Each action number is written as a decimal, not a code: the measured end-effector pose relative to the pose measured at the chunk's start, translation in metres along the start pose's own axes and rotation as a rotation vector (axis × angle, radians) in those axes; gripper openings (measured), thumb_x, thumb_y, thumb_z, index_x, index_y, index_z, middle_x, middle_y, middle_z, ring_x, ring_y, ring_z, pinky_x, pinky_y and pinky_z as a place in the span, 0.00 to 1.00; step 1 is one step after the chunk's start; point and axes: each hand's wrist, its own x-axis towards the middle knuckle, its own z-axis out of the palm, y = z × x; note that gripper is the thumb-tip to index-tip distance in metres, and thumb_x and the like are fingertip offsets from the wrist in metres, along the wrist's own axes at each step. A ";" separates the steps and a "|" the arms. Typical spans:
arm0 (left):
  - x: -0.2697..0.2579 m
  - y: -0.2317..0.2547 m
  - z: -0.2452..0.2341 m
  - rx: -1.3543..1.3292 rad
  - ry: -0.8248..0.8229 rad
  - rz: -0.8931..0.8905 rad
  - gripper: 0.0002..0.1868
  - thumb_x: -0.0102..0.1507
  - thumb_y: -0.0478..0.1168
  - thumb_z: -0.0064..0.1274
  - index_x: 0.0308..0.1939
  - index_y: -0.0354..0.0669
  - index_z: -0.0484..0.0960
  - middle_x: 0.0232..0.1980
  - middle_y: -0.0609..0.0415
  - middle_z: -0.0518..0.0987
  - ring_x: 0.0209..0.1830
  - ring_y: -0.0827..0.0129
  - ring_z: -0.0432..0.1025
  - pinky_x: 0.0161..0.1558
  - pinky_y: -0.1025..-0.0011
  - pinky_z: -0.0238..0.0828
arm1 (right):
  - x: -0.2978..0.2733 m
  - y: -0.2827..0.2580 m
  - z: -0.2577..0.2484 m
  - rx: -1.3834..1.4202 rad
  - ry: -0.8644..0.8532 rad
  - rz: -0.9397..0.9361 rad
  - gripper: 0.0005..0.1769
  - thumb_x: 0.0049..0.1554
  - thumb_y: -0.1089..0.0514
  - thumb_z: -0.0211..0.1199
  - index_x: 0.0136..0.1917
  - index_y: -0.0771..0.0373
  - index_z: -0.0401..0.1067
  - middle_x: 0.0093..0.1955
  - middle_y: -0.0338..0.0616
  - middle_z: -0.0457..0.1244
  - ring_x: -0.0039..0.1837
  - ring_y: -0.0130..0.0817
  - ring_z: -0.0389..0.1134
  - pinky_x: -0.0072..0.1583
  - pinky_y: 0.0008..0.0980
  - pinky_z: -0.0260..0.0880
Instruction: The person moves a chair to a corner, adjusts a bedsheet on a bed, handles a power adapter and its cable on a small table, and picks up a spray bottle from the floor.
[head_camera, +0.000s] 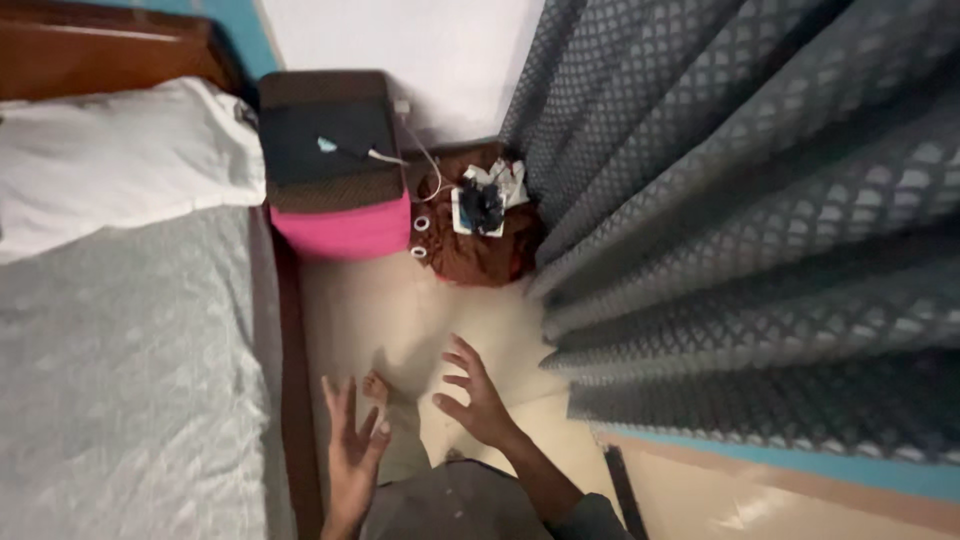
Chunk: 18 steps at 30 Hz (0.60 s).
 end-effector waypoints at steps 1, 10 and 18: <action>0.019 -0.002 0.000 -0.015 -0.020 0.004 0.47 0.63 0.37 0.55 0.82 0.44 0.45 0.87 0.51 0.34 0.84 0.59 0.43 0.73 0.52 0.55 | 0.014 -0.001 -0.003 -0.009 -0.009 -0.024 0.51 0.59 0.61 0.68 0.84 0.60 0.40 0.84 0.48 0.42 0.82 0.45 0.51 0.72 0.44 0.65; 0.173 0.003 -0.001 0.118 -0.076 0.075 0.42 0.61 0.35 0.57 0.79 0.43 0.56 0.88 0.51 0.31 0.83 0.61 0.46 0.72 0.54 0.55 | 0.143 0.016 -0.012 -0.038 0.087 -0.009 0.48 0.57 0.63 0.68 0.82 0.60 0.44 0.84 0.48 0.43 0.80 0.43 0.53 0.70 0.43 0.66; 0.264 -0.008 -0.004 0.034 -0.218 -0.139 0.45 0.61 0.32 0.55 0.79 0.44 0.51 0.86 0.50 0.43 0.84 0.59 0.44 0.73 0.55 0.54 | 0.208 0.041 -0.037 0.152 0.301 0.333 0.49 0.55 0.62 0.69 0.81 0.54 0.45 0.76 0.51 0.53 0.70 0.45 0.61 0.66 0.40 0.69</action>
